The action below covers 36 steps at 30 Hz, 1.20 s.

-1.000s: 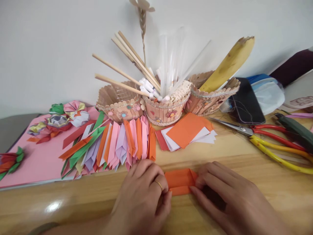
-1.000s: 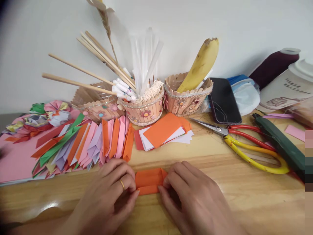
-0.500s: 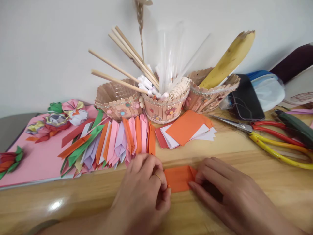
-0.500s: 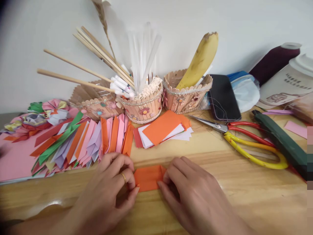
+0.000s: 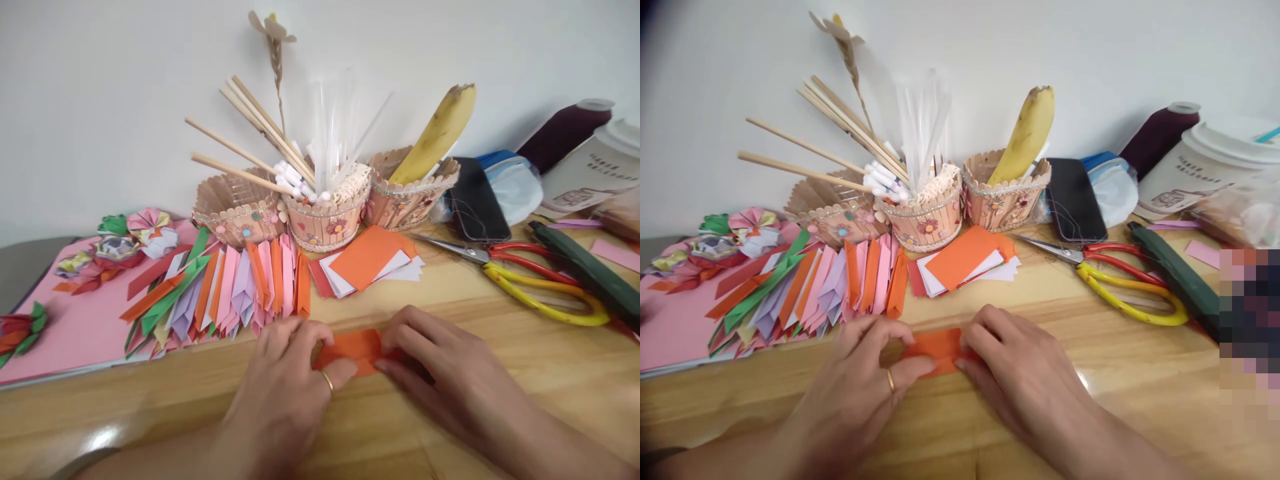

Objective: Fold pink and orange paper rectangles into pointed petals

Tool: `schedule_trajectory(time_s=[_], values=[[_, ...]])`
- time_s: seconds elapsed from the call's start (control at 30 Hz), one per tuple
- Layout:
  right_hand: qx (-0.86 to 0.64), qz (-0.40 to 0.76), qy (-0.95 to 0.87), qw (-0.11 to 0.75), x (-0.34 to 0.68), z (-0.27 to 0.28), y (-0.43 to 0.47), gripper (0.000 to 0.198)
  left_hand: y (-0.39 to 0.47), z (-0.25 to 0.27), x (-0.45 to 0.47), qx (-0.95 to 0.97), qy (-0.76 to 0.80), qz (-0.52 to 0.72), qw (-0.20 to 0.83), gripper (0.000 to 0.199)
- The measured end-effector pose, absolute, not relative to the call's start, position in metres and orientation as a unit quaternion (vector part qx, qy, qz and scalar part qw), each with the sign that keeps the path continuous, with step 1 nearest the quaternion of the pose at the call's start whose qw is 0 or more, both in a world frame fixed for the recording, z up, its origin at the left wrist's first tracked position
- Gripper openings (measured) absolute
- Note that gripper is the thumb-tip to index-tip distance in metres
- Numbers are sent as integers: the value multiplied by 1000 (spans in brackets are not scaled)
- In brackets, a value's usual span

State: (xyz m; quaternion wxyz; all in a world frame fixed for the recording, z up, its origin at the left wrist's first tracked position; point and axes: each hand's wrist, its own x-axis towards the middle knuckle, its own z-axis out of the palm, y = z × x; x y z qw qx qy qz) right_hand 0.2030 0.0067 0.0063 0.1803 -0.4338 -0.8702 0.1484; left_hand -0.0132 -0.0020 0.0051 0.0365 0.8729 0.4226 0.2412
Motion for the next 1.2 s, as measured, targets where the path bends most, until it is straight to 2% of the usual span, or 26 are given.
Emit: schedule_trajectory(time_s=[0.07,0.2,0.4,0.73,0.97,1.1,1.2], values=[[-408,130,-884,185,204,10,6,24,-3,3,-14,876,416,244,-8,19],[-323,61,-930,166,212,18,8,41,-5,1,-13,866,410,276,-71,33],[-266,45,-957,108,232,21,12,34,-8,0,-19,910,284,277,-124,35],[-292,51,-947,123,244,16,2,35,-13,-4,-32,915,248,288,-134,35],[-281,35,-947,151,233,24,-23,29,-14,1,-31,905,290,269,-157,29],[-288,86,-943,145,208,27,-50,26,-17,6,-19,903,346,232,-105,21],[-282,122,-942,139,195,28,-57,26,-17,11,-9,902,389,179,-48,28]])
